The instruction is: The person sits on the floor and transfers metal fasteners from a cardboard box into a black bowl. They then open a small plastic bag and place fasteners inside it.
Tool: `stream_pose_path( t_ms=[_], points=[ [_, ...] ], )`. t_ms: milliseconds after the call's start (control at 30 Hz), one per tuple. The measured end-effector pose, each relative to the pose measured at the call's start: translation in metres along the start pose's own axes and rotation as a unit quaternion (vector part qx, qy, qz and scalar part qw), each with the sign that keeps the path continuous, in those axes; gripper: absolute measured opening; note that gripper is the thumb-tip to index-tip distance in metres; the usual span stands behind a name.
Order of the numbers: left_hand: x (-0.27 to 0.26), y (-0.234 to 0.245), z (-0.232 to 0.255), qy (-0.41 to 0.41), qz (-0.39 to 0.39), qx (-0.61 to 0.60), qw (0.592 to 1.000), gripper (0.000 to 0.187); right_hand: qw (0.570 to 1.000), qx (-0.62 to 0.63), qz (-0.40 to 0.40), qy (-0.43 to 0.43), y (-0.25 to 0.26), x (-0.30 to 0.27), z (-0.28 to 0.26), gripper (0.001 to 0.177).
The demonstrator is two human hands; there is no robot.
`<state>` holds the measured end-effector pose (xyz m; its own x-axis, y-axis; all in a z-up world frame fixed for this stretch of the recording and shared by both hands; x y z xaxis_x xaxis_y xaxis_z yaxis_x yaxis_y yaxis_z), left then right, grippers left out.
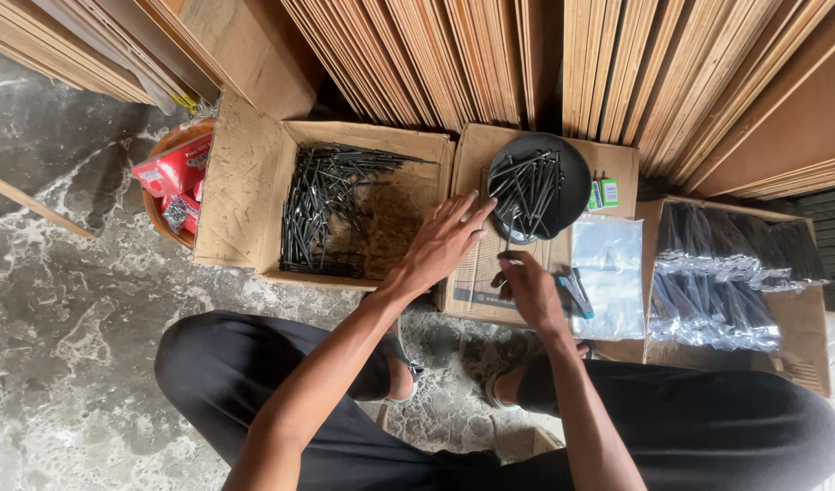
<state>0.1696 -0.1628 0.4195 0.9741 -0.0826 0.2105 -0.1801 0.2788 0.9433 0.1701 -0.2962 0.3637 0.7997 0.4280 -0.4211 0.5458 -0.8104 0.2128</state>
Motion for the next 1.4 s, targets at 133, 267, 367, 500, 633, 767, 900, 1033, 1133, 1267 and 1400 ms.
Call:
stream_pose_path(
  t_ms=[133,267,367,500,633,767,900,1033,1133,1267,1400],
  points=[
    [-0.006,-0.013,0.001,-0.009,0.009,0.0,1.0,0.046,0.996,0.055,0.073,0.009,0.023,0.002,-0.021,0.033],
    [-0.011,-0.019,-0.002,-0.002,0.008,-0.001,1.0,0.045,0.991,-0.021,0.125,0.03,0.026,-0.014,-0.068,0.049],
    [-0.01,-0.017,-0.007,0.013,-0.055,-0.033,0.998,0.048,0.995,-0.089,0.049,0.005,0.004,-0.006,-0.022,0.032],
    [-0.014,-0.059,-0.026,0.02,-0.048,-0.011,0.999,0.049,0.995,-0.062,-0.079,-0.013,-0.034,-0.014,-0.006,0.028],
    [-0.045,-0.134,-0.079,0.099,-0.121,-0.063,0.986,0.044,0.992,-0.071,-0.107,-0.015,-0.047,-0.011,0.014,0.024],
    [-0.128,-0.213,-0.174,0.387,-0.225,-0.269,0.853,0.039,0.991,-0.066,-0.113,-0.036,-0.049,-0.006,0.027,0.024],
    [-0.182,-0.288,-0.236,0.289,-0.384,0.007,0.877,0.034,0.99,-0.052,-0.115,-0.059,-0.052,0.0,0.029,0.024],
    [-0.211,-0.316,-0.271,0.327,-0.417,0.023,0.848,0.032,0.99,-0.041,-0.102,-0.085,-0.055,0.017,0.049,0.024],
    [-0.229,-0.336,-0.281,0.333,-0.414,0.031,0.846,0.033,0.989,-0.038,-0.101,-0.102,-0.061,0.024,0.05,0.024],
    [-0.204,-0.297,-0.265,0.302,-0.428,0.076,0.848,0.032,0.982,-0.061,-0.11,-0.139,-0.066,0.034,0.05,0.025],
    [-0.199,-0.293,-0.259,0.261,-0.459,0.099,0.843,0.027,0.979,-0.052,-0.121,-0.156,-0.066,0.041,0.064,0.026]
  ],
)
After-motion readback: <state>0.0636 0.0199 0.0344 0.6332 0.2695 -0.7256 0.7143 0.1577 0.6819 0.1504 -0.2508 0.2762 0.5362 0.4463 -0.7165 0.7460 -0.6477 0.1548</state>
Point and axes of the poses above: each hand's wrist, its own x-axis towards the middle knuckle, its own y-axis out of the back of the hand, z = x × y, the point moved 10 cm from there along x, towards the middle knuckle, and after that the axes turned 11 degrees about x, right-handed, at the moved point
